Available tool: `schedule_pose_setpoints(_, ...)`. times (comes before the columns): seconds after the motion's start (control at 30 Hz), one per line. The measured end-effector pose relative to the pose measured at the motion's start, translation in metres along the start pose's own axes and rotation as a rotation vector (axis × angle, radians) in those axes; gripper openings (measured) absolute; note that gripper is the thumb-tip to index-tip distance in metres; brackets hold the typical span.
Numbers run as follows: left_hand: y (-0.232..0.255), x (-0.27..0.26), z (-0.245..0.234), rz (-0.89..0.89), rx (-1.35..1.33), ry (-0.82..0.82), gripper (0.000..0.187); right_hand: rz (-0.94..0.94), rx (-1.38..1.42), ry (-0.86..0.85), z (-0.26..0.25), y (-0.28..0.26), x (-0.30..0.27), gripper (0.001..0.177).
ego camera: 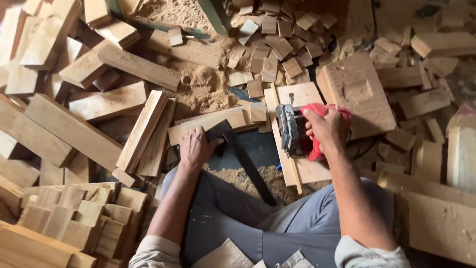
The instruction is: Measuring wooden blocks with a square and cutting them using a jigsaw.
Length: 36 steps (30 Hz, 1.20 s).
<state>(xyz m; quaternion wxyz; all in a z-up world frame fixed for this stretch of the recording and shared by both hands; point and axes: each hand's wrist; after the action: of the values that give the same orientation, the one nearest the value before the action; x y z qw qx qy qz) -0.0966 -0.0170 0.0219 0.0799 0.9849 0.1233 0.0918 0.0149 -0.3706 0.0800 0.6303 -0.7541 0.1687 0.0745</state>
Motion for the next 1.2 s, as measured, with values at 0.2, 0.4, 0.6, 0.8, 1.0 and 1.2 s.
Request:
schedule_pose_setpoints(0.2,0.011,-0.01,0.011,0.005,0.08,-0.434,0.041,-0.05,-0.046,-0.043,0.001,0.009,0.005,0.029)
schedule_pose_setpoints(0.4,-0.003,-0.005,0.056,0.056,0.271,-0.615,0.02,0.006,-0.116,-0.03,0.001,0.001,0.0,0.032)
schedule_pose_setpoints(0.6,0.025,0.012,0.04,0.221,0.222,-0.503,0.031,0.008,-0.124,-0.032,0.001,-0.002,0.001,0.03)
schedule_pose_setpoints(0.8,0.122,0.102,0.024,0.537,0.178,-0.24,0.082,-0.007,-0.058,-0.031,0.001,0.006,0.007,0.03)
schedule_pose_setpoints(1.0,0.118,0.164,0.075,0.353,-0.118,-0.164,0.039,-0.014,-0.07,-0.049,0.0,0.001,-0.001,0.028)
schedule_pose_setpoints(1.2,0.053,0.143,0.074,0.221,-0.057,-0.256,0.044,0.002,-0.113,-0.016,0.0,-0.005,-0.006,0.026)
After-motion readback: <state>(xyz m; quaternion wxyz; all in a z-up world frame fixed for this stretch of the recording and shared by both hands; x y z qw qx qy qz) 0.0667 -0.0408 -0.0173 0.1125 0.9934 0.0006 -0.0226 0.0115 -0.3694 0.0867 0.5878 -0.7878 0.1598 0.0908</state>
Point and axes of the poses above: each hand's wrist, its own x-axis towards the middle knuckle, its own z-axis out of the palm, y = z × x, and after that the axes turned 1 degree about x, right-handed
